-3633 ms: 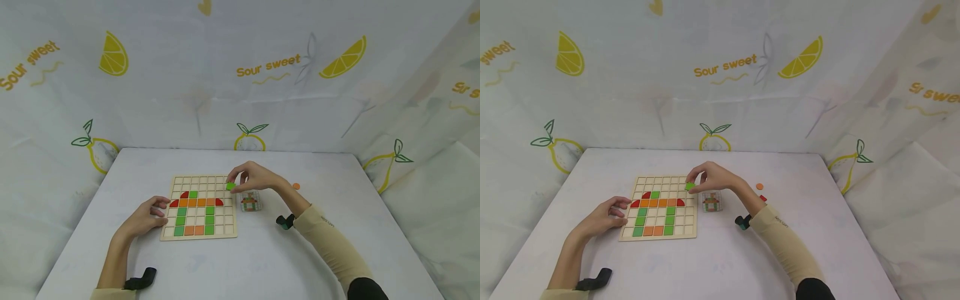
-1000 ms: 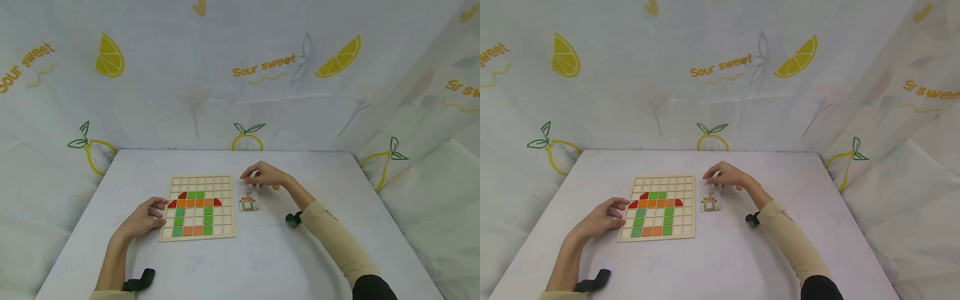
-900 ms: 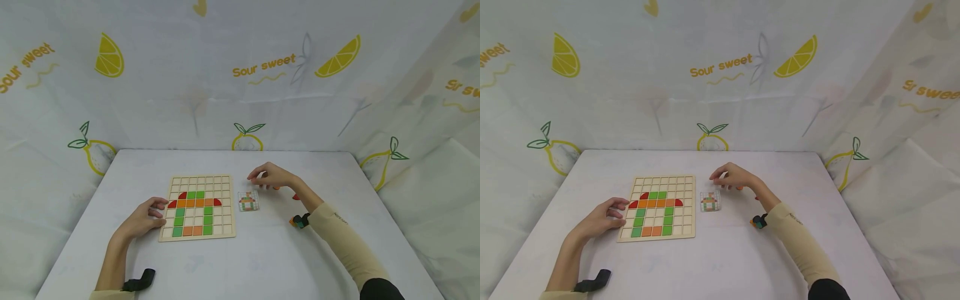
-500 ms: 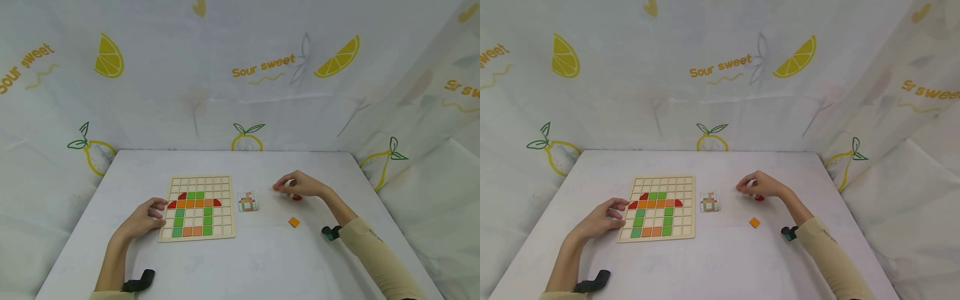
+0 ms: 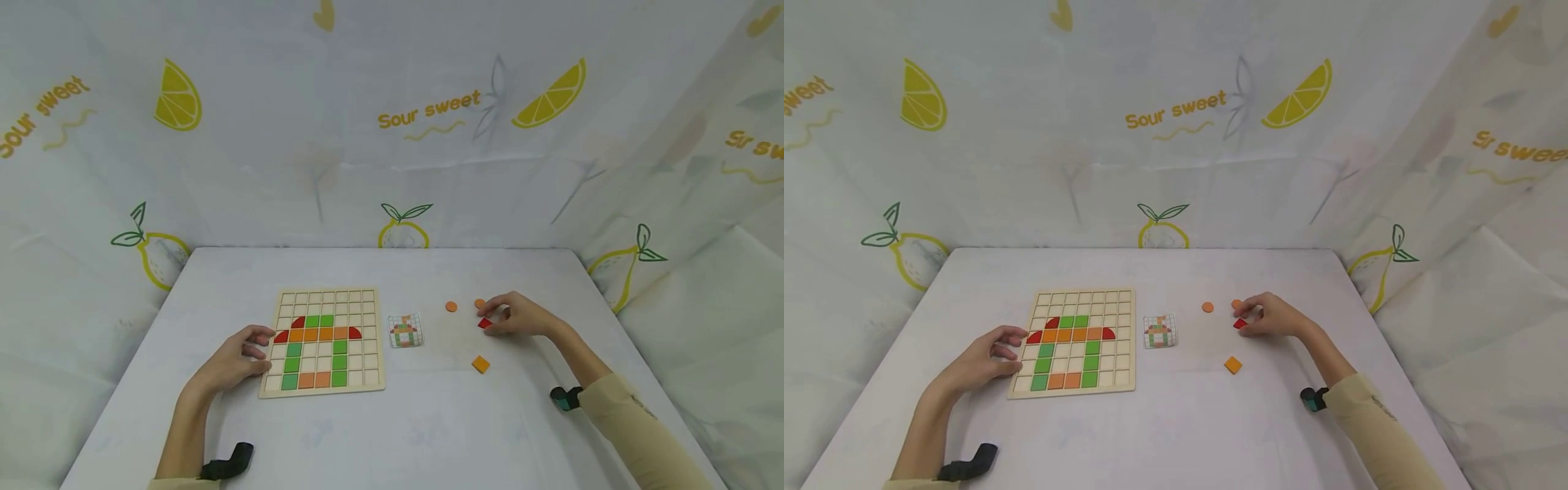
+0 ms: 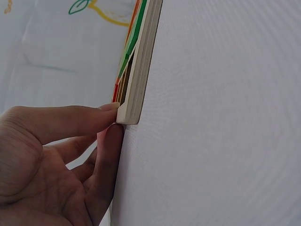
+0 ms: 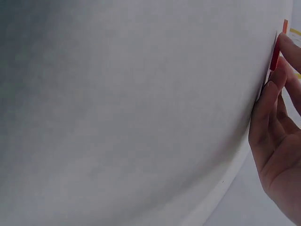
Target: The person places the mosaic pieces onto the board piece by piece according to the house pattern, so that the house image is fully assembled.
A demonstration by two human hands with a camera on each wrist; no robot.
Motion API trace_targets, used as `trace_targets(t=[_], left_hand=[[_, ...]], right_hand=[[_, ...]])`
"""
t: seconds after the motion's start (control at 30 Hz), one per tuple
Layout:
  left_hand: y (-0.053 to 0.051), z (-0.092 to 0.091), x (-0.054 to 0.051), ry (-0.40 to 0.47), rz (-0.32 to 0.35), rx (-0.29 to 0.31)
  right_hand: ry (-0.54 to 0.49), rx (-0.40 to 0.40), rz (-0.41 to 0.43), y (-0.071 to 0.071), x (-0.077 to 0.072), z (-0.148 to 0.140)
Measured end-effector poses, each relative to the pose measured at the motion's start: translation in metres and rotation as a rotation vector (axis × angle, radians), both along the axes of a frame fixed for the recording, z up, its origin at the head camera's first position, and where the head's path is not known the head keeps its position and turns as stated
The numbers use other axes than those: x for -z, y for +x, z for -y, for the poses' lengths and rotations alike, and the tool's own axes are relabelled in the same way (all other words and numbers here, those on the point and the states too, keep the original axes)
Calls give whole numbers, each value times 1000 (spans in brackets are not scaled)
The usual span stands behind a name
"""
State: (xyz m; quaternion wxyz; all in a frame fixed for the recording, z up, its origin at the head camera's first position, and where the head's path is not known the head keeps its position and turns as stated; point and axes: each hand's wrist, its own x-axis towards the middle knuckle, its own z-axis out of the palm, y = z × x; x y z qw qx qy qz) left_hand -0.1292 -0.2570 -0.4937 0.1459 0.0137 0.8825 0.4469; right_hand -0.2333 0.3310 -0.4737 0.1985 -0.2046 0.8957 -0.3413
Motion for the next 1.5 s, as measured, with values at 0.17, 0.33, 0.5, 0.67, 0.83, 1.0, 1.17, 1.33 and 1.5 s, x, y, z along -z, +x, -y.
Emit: trace_targets(t=[0.17, 0.33, 0.5, 0.67, 0.83, 1.0, 1.17, 1.33, 1.5], left_hand=[[0, 0, 1, 3, -3, 2], [-1, 0, 2, -9, -4, -4], [-2, 0, 1, -10, 2, -11], [-1, 0, 0, -8, 9, -12], [-2, 0, 0, -2, 12, -8], [-2, 0, 1, 9, 19, -15], [-2, 1, 1, 6, 9, -6], [-2, 0, 2, -3, 11, -18], [-3, 1, 4, -7, 4, -17]], right_hand=[[-5, 15, -24, 1, 0, 0], [-25, -11, -8, 1, -1, 1], [33, 21, -62, 0, 0, 8], [84, 58, -76, 1, 1, 14], [91, 79, -76, 2, 3, 14], [97, 119, -90, 5, 3, 16], [80, 77, -81, 6, 1, 17], [89, 88, -43, 6, -1, 12], [76, 117, -11, 7, -2, 9]])
